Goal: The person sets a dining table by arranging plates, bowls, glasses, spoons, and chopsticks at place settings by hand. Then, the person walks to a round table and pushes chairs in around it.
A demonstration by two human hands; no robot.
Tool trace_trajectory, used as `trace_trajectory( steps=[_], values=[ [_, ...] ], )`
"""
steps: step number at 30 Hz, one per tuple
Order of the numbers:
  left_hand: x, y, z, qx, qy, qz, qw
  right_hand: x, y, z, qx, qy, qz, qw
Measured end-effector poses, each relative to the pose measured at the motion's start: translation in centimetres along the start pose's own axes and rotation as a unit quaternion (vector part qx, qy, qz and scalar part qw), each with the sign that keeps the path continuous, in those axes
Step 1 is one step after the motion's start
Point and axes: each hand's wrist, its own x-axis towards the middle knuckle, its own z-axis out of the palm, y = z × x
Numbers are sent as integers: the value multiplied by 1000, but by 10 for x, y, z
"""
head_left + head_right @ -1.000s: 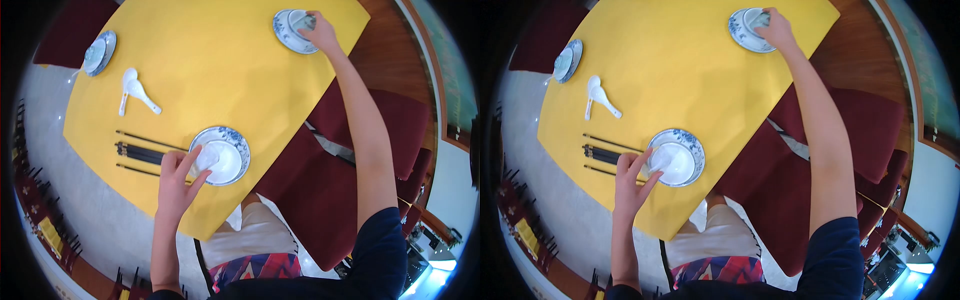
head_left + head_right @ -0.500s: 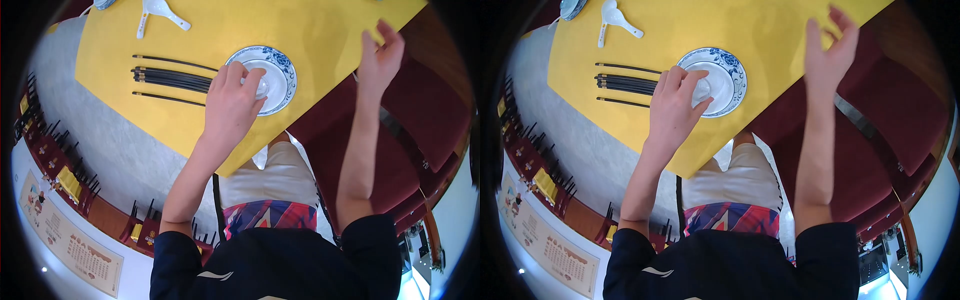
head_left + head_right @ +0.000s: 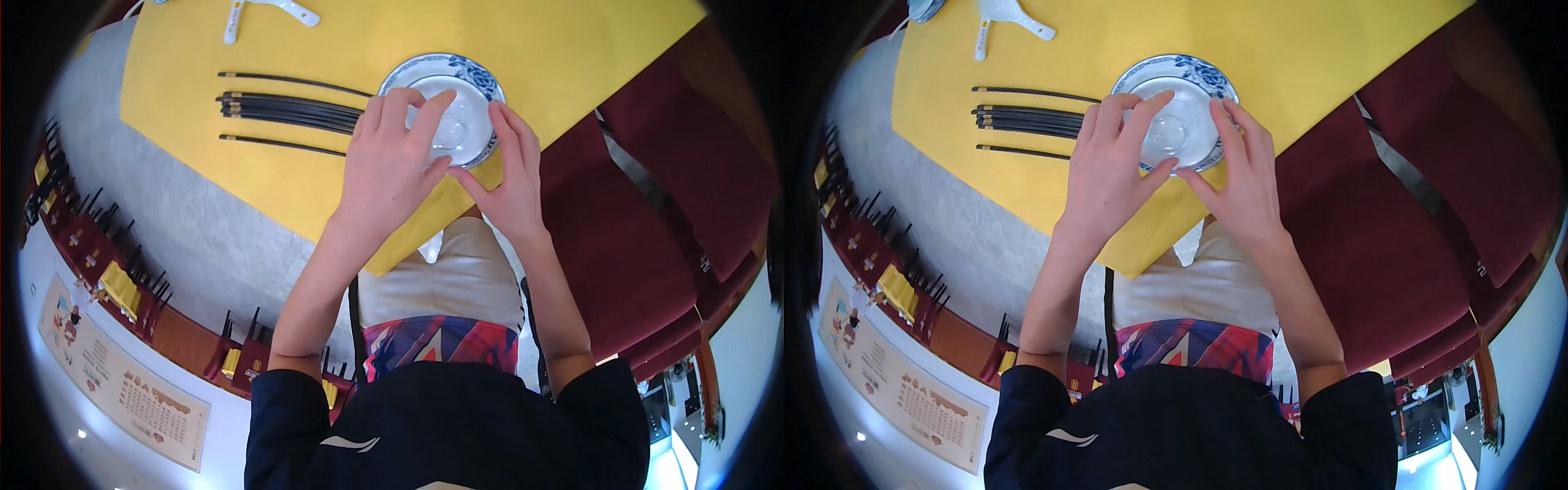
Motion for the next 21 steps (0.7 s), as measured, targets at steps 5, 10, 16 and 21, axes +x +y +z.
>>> trace_trajectory(
  steps=[5,10,16,21],
  values=[
    [-33,-29,-20,-69,74,-106,989,-1,10,13,-58,-6,-44,997],
    [-80,-86,-5,-176,151,-328,916,5,11,18,-62,3,-37,997],
    [-85,-131,-2,-271,182,-442,836,0,-15,0,-109,23,-55,992],
    [-68,-145,-15,-368,150,-480,782,32,-61,-18,-99,95,-91,986]
  ],
)
